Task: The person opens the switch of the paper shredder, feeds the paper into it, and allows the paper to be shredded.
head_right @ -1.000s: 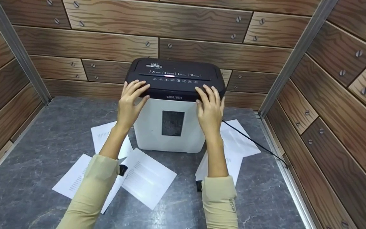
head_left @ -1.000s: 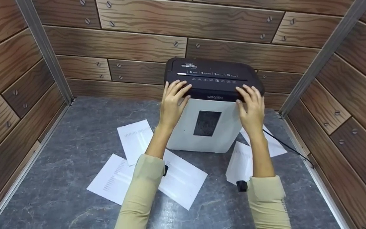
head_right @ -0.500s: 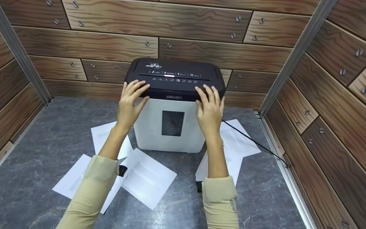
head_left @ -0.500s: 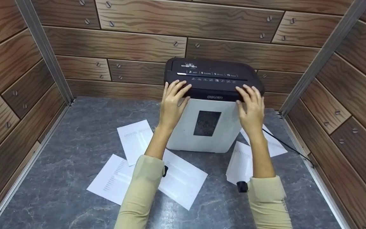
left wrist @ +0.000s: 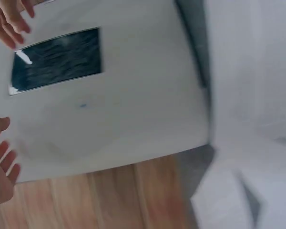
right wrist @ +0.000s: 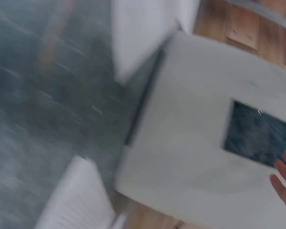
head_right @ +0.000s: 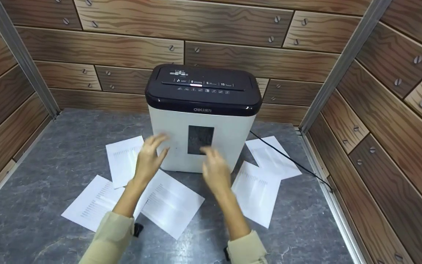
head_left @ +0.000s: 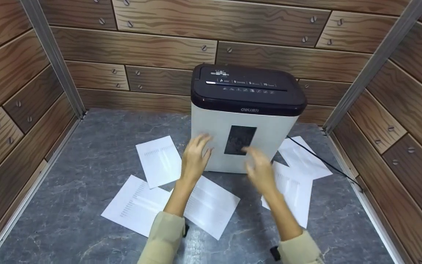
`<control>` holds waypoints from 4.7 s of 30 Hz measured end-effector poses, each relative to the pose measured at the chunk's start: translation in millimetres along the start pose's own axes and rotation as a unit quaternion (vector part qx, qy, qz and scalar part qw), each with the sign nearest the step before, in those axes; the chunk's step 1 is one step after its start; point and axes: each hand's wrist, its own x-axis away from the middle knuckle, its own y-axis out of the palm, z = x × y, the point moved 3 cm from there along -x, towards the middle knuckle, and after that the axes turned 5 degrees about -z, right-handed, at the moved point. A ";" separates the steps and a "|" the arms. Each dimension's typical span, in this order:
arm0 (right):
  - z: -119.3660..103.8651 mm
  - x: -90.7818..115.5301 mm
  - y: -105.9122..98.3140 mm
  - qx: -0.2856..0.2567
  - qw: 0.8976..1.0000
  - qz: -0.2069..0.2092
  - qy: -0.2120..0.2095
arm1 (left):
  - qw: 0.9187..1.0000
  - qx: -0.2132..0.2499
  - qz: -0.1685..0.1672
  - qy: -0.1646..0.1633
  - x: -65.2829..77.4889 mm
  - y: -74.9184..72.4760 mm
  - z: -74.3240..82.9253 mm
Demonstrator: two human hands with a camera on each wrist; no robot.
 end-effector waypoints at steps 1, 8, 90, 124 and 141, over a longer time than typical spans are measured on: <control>0.0 8.8 13.9 0.003 0.999 -0.051 0.016 | 0.999 -0.008 -0.035 -0.030 10.6 6.4 -6.1; 5.8 64.1 82.1 0.066 0.929 -0.342 0.124 | 0.922 -0.087 -0.299 -0.231 71.8 41.4 -46.7; 32.0 20.8 -36.2 -0.043 0.973 -0.008 0.226 | 0.955 0.151 -0.012 -0.253 24.1 -10.3 -8.6; -25.0 -32.3 -123.9 -0.046 0.981 0.115 0.147 | 0.969 0.200 0.082 -0.122 -41.8 -83.0 52.8; -71.9 -67.9 -191.4 -0.057 0.969 0.222 0.095 | 0.963 0.218 0.160 -0.003 -93.9 -133.1 98.1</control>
